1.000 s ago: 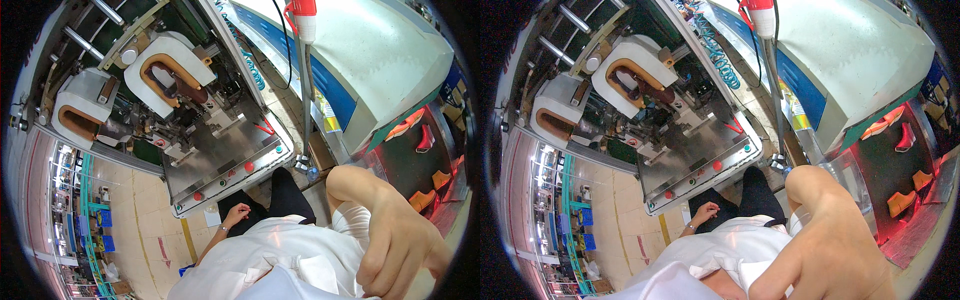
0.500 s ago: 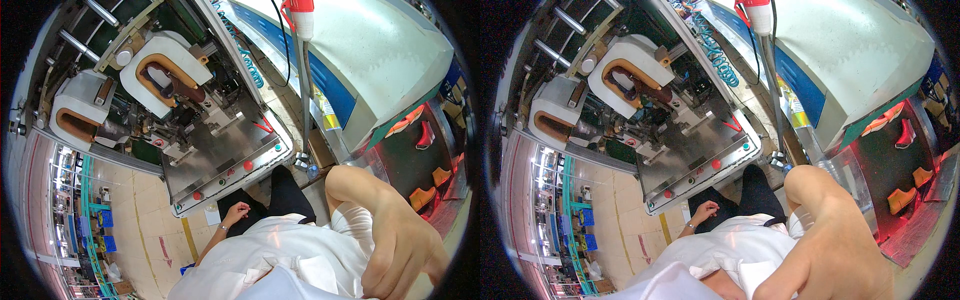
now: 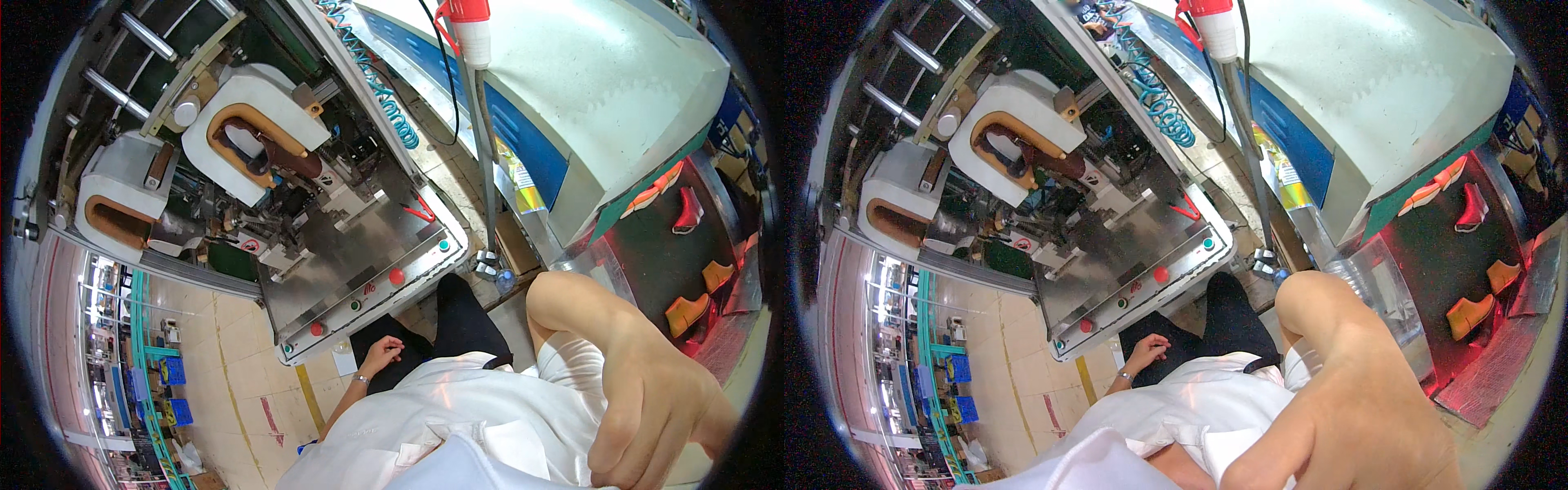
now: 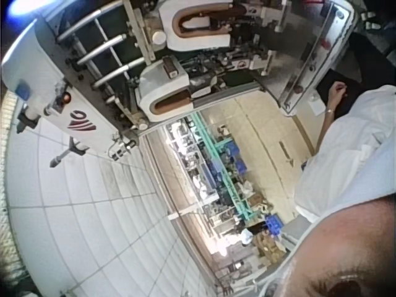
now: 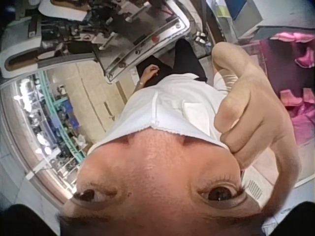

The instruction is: Operating a heat-setting or lasting machine to shape shoe uppers.

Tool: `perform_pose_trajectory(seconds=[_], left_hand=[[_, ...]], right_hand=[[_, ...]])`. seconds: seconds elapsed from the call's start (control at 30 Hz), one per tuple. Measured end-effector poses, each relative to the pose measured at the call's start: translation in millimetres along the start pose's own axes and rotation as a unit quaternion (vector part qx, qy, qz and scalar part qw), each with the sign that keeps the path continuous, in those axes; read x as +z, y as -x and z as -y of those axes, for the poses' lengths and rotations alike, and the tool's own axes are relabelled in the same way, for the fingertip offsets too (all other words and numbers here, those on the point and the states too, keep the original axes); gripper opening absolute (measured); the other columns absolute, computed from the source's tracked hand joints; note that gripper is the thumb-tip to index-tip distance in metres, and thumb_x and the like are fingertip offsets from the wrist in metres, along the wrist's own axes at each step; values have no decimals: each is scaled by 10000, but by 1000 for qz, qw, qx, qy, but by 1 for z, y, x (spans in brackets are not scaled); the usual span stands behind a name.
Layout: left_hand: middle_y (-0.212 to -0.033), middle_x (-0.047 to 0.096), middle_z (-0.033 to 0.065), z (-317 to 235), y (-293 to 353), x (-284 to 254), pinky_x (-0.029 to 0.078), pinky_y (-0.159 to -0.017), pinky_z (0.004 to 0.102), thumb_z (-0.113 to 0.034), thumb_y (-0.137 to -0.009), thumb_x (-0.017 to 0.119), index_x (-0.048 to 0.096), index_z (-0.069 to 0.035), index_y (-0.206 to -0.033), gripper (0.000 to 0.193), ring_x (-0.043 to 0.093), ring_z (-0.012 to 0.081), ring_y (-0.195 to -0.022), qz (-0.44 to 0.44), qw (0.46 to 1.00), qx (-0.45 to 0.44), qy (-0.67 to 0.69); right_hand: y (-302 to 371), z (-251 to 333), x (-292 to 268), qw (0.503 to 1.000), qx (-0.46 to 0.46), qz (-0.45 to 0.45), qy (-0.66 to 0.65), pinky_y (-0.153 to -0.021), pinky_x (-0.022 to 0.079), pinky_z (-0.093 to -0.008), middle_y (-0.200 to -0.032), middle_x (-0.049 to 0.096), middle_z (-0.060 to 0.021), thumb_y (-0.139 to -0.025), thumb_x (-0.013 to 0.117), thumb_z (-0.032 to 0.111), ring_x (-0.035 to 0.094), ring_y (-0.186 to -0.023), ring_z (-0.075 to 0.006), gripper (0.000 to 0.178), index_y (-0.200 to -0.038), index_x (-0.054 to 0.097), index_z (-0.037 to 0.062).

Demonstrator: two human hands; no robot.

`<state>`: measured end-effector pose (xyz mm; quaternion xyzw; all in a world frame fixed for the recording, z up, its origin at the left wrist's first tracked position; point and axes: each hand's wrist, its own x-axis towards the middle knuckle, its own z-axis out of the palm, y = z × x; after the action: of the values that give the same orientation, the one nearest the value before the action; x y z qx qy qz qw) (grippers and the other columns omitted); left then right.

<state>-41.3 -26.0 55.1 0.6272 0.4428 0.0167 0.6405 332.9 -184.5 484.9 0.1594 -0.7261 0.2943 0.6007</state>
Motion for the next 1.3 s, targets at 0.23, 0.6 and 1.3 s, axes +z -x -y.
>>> perform_pose_trajectory(seconds=[0.23, 0.6, 1.3], left_hand=[[-929, 623, 85, -1, 4, 2, 493, -604, 247, -17, -821, 556, 537, -19, -990, 169, 600, 129, -655, -7, 1000, -11, 4], [-952, 631, 67, 0, -2, -1, 479, -580, 233, -41, -824, 554, 538, -28, -1006, 183, 610, 118, -670, -8, 999, -29, -32], [-952, 627, 55, -7, -12, -4, 479, -585, 230, -65, -830, 556, 541, -42, -1011, 183, 610, 116, -681, 23, 1000, -17, 2]], right_hand=[[3, 14, -4, 999, 34, -2, -13, -579, 288, -199, -570, 503, 45, -824, 474, 57, 417, -465, -27, 387, -1155, 498, 257], [1, 18, -6, 1000, 14, -3, 22, -576, 281, -193, -578, 519, 52, -831, 479, 65, 428, -470, -20, 333, -1097, 528, 259], [-13, -1, -1, 1000, 19, 12, 10, -528, 279, -162, -536, 525, 38, -815, 445, 33, 451, -449, -14, 393, -1113, 530, 275]])
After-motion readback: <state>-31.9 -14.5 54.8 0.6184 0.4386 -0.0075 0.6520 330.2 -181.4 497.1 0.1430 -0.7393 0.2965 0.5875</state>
